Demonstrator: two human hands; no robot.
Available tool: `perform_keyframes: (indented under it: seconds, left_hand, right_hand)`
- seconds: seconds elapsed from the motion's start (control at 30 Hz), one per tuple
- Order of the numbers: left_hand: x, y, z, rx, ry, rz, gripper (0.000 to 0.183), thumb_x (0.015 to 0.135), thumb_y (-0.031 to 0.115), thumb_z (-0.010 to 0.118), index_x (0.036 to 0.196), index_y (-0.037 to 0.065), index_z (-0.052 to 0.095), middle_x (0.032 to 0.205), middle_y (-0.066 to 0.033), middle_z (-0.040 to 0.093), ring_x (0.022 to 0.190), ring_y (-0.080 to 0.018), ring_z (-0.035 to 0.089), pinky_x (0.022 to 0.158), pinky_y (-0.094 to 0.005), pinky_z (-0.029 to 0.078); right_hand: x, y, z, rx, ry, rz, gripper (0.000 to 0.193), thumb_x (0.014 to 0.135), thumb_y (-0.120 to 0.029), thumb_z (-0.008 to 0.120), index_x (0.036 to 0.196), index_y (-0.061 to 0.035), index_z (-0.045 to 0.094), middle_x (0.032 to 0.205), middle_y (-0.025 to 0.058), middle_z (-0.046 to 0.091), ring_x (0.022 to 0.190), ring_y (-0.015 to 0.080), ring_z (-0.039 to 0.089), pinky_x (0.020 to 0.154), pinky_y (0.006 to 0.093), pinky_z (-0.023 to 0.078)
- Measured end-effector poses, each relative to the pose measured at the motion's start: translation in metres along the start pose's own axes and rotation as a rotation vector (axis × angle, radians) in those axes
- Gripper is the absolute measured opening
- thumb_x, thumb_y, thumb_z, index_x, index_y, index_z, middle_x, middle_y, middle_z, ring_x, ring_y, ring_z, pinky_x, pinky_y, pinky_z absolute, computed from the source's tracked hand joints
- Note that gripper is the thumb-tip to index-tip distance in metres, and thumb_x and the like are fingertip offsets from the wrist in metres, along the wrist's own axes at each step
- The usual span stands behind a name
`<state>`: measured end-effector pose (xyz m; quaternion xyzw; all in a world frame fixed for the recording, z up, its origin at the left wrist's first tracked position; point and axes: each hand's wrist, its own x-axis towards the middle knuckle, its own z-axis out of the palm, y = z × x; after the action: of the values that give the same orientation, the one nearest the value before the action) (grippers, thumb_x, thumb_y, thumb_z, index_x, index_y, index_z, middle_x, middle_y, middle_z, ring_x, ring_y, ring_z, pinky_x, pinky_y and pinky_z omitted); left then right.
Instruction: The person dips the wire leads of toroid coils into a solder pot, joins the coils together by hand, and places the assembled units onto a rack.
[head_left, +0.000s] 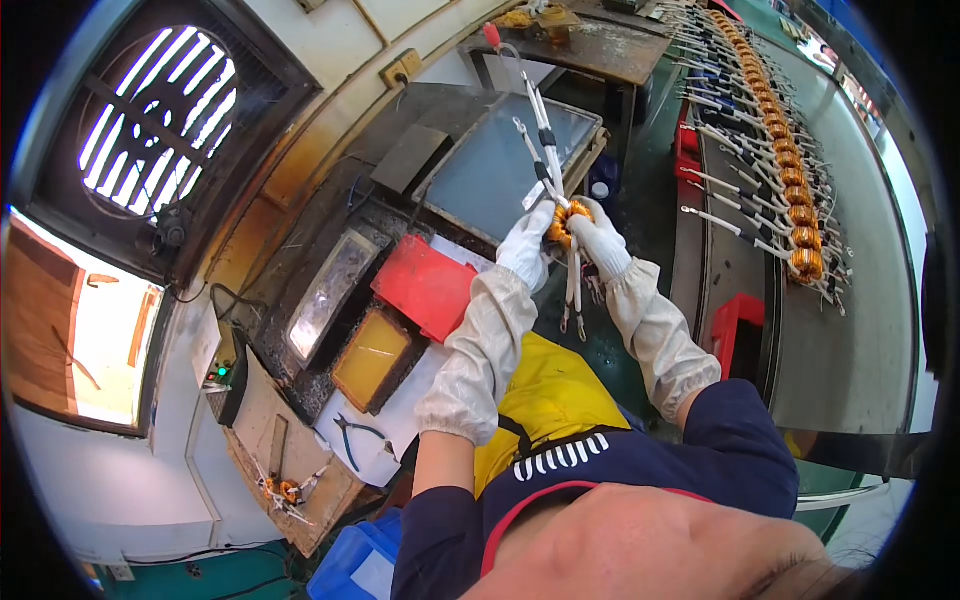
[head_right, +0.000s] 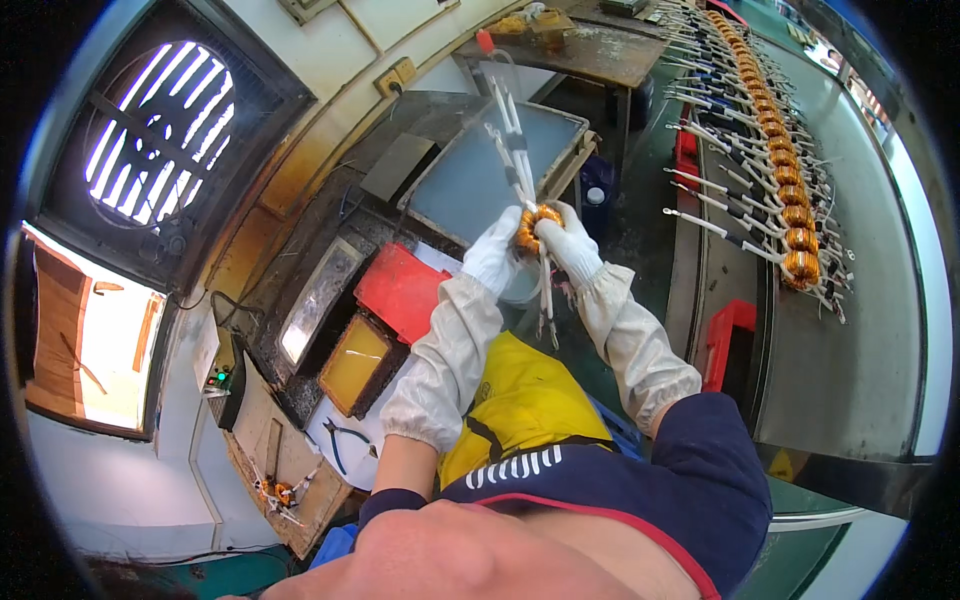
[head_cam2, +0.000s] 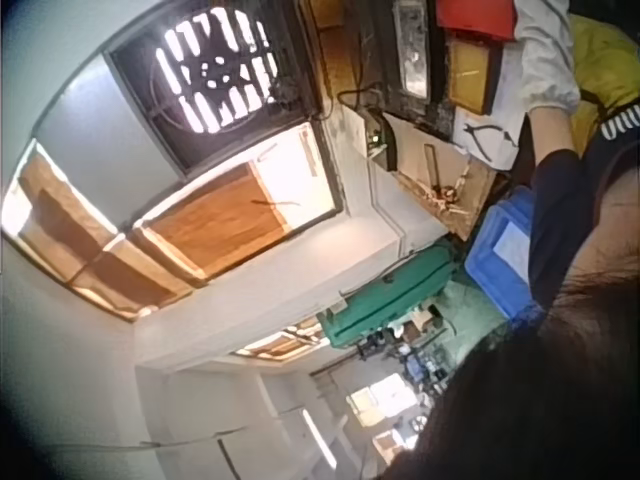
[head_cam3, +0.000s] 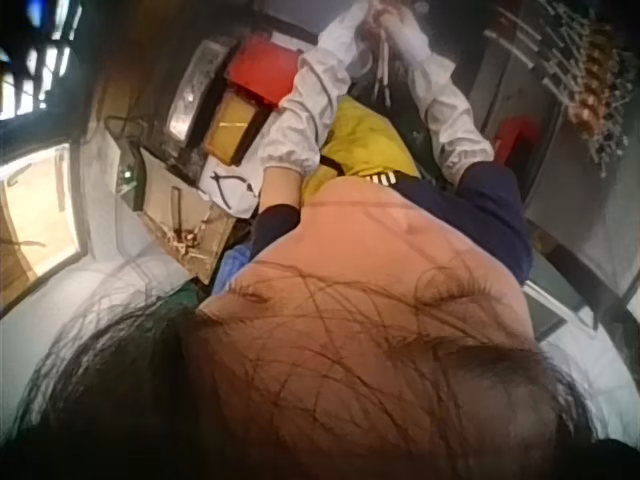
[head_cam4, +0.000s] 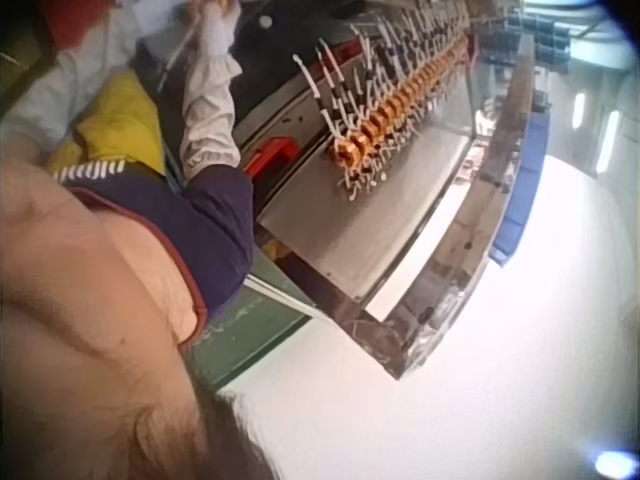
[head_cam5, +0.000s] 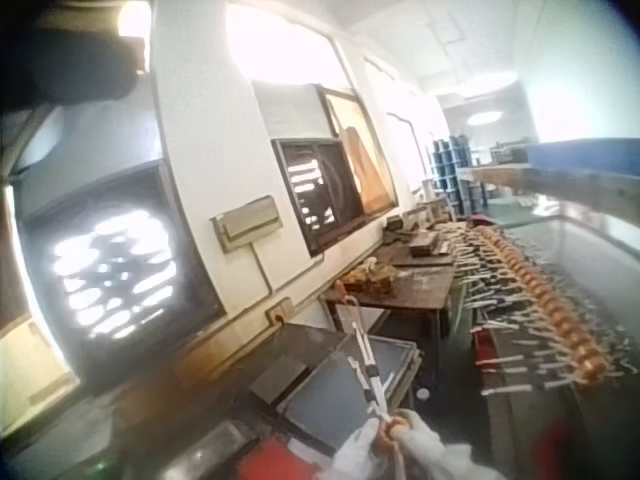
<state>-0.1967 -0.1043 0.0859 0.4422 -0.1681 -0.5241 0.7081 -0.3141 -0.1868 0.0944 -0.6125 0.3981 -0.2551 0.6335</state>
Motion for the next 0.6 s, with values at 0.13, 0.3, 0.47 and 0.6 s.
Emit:
perform_keyframes:
  seconds: [0.13, 0.3, 0.47, 0.6]
  left_hand:
    - [0.000, -0.020, 0.006, -0.047, 0.031, -0.040, 0.035, 0.091, 0.038, 0.062, 0.113, 0.011, 0.060, 0.096, -0.0008, 0.062, 0.080, -0.0119, 0.057, 0.066, -0.0285, 0.047]
    - [-0.007, -0.028, 0.020, 0.056, 0.070, -0.023, 0.036, 0.090, 0.038, 0.063, 0.111, 0.009, 0.058, 0.098, -0.0011, 0.059, 0.085, -0.0112, 0.055, 0.073, -0.0286, 0.046]
    - [-0.018, -0.031, 0.032, 0.323, 0.203, 0.152, 0.053, 0.085, 0.038, 0.070, 0.118, 0.001, 0.051, 0.105, -0.0063, 0.058, 0.095, -0.0136, 0.054, 0.084, -0.0258, 0.043]
    - [-0.025, -0.024, 0.039, 0.368, 0.246, 0.175, 0.064, 0.080, 0.043, 0.073, 0.120, 0.000, 0.050, 0.106, -0.0088, 0.059, 0.095, -0.0156, 0.056, 0.086, -0.0266, 0.045]
  right_hand:
    - [0.006, 0.030, -0.011, -0.035, 0.037, 0.001, 0.059, 0.078, -0.026, 0.055, 0.134, -0.0092, 0.047, 0.109, 0.0133, 0.061, 0.087, 0.0182, 0.059, 0.080, 0.0265, 0.048]
    - [0.005, 0.038, -0.026, 0.026, -0.027, 0.001, 0.054, 0.080, -0.018, 0.053, 0.133, -0.0114, 0.048, 0.111, 0.0116, 0.060, 0.083, 0.0161, 0.058, 0.075, 0.0262, 0.049]
    - [-0.003, 0.042, -0.032, 0.299, -0.127, -0.150, 0.056, 0.079, -0.004, 0.048, 0.134, -0.0100, 0.045, 0.114, 0.0094, 0.057, 0.097, 0.0156, 0.056, 0.084, 0.0250, 0.047]
    - [0.000, 0.045, -0.032, 0.353, -0.155, -0.191, 0.057, 0.078, -0.001, 0.048, 0.134, -0.0074, 0.045, 0.120, 0.0099, 0.055, 0.104, 0.0165, 0.055, 0.089, 0.0263, 0.046]
